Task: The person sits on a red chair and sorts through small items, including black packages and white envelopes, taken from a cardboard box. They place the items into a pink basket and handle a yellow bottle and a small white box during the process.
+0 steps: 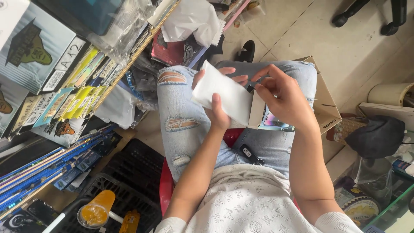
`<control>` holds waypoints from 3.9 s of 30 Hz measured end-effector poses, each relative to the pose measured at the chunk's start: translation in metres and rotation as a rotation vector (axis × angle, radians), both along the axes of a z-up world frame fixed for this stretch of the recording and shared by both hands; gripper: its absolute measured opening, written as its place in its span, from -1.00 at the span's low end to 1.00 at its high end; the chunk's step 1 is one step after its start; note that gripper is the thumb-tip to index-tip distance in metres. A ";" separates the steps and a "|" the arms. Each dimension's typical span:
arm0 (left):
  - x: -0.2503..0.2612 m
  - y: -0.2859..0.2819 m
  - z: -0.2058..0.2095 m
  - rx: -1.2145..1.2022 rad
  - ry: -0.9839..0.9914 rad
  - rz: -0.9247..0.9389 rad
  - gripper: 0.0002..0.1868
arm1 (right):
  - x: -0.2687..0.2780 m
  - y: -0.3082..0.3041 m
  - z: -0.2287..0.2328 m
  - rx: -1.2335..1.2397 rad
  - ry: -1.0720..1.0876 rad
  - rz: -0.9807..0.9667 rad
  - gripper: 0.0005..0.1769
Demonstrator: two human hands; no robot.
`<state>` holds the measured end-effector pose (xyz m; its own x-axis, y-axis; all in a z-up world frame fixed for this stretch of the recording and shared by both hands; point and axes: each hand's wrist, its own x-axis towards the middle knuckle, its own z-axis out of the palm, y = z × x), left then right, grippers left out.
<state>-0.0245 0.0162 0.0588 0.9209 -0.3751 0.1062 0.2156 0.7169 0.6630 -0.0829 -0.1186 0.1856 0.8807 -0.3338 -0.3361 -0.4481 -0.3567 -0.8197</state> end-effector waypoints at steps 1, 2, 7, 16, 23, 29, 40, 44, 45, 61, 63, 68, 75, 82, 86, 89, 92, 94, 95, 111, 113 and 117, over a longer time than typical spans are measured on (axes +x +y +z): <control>0.001 0.001 0.005 -0.014 -0.018 -0.017 -0.34 | 0.001 -0.002 0.000 0.005 -0.004 0.008 -0.71; 0.004 0.006 0.008 -0.019 -0.023 -0.019 -0.34 | 0.002 -0.002 0.004 0.000 -0.009 0.005 -0.71; -0.009 -0.011 -0.003 -0.016 -0.205 0.140 -0.33 | 0.001 -0.002 0.003 0.128 -0.096 -0.012 -0.70; -0.027 -0.015 0.030 0.466 -0.386 -0.041 -0.45 | 0.005 0.001 0.025 0.194 -0.224 -0.146 -0.74; -0.020 -0.018 0.041 0.390 -0.619 -0.220 -0.14 | -0.015 -0.018 0.018 0.231 -0.328 -0.246 -0.77; -0.024 -0.017 0.015 0.309 -0.518 -0.430 0.36 | -0.035 -0.021 0.027 0.322 -0.403 -0.336 -0.80; -0.014 -0.018 -0.014 0.501 -0.252 -0.385 0.28 | -0.030 -0.030 0.025 0.215 -0.502 -0.394 -0.75; -0.004 -0.012 0.000 0.530 -0.300 -0.341 0.16 | -0.033 -0.020 0.022 0.049 -0.425 -0.414 -0.63; -0.003 -0.013 0.002 0.585 -0.249 -0.315 0.14 | -0.034 -0.020 0.020 0.028 -0.408 -0.385 -0.64; 0.002 -0.015 0.007 0.776 -0.179 -0.091 -0.09 | -0.026 -0.004 -0.024 -0.217 -0.527 -0.403 -0.65; 0.002 -0.015 0.006 0.779 -0.201 -0.066 -0.09 | -0.027 -0.004 -0.032 -0.208 -0.534 -0.419 -0.65; 0.001 -0.014 0.007 0.768 -0.244 -0.030 -0.09 | -0.026 0.002 -0.038 -0.153 -0.552 -0.510 -0.66; 0.003 -0.012 0.012 0.707 -0.193 -0.027 -0.13 | -0.023 0.007 -0.045 0.008 -0.680 -0.508 -0.72; 0.003 -0.011 0.016 0.666 -0.134 -0.071 -0.09 | -0.019 0.013 -0.036 -0.014 -0.741 -0.510 -0.76; 0.003 -0.011 0.019 0.661 -0.124 -0.079 -0.08 | -0.015 0.018 -0.019 -0.187 -0.730 -0.447 -0.79; 0.002 -0.011 0.016 0.651 -0.127 -0.078 -0.07 | -0.013 0.022 -0.015 -0.259 -0.711 -0.417 -0.80; -0.001 -0.012 0.012 0.630 -0.111 -0.097 -0.06 | -0.012 0.027 -0.021 -0.365 -0.699 -0.387 -0.76; -0.001 -0.014 0.006 0.607 -0.071 -0.112 -0.03 | -0.012 0.032 -0.028 -0.402 -0.650 -0.312 -0.60; -0.001 -0.014 0.002 0.609 -0.069 -0.109 -0.03 | -0.009 0.032 -0.027 -0.399 -0.650 -0.309 -0.60; 0.005 -0.009 0.000 0.567 -0.026 -0.051 0.02 | -0.016 0.023 -0.007 -0.478 -0.622 -0.182 -0.63; 0.006 -0.009 0.000 0.568 -0.052 -0.028 0.05 | -0.022 0.018 -0.006 -0.499 -0.636 -0.178 -0.63; 0.008 -0.001 -0.010 0.648 -0.413 0.097 -0.11 | -0.023 0.020 0.002 -0.464 -0.511 -0.126 -0.34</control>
<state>-0.0170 0.0152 0.0483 0.8860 -0.3996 0.2350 -0.1843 0.1617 0.9695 -0.1057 -0.0987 0.1872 0.8353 -0.4529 0.3116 -0.1082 -0.6911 -0.7146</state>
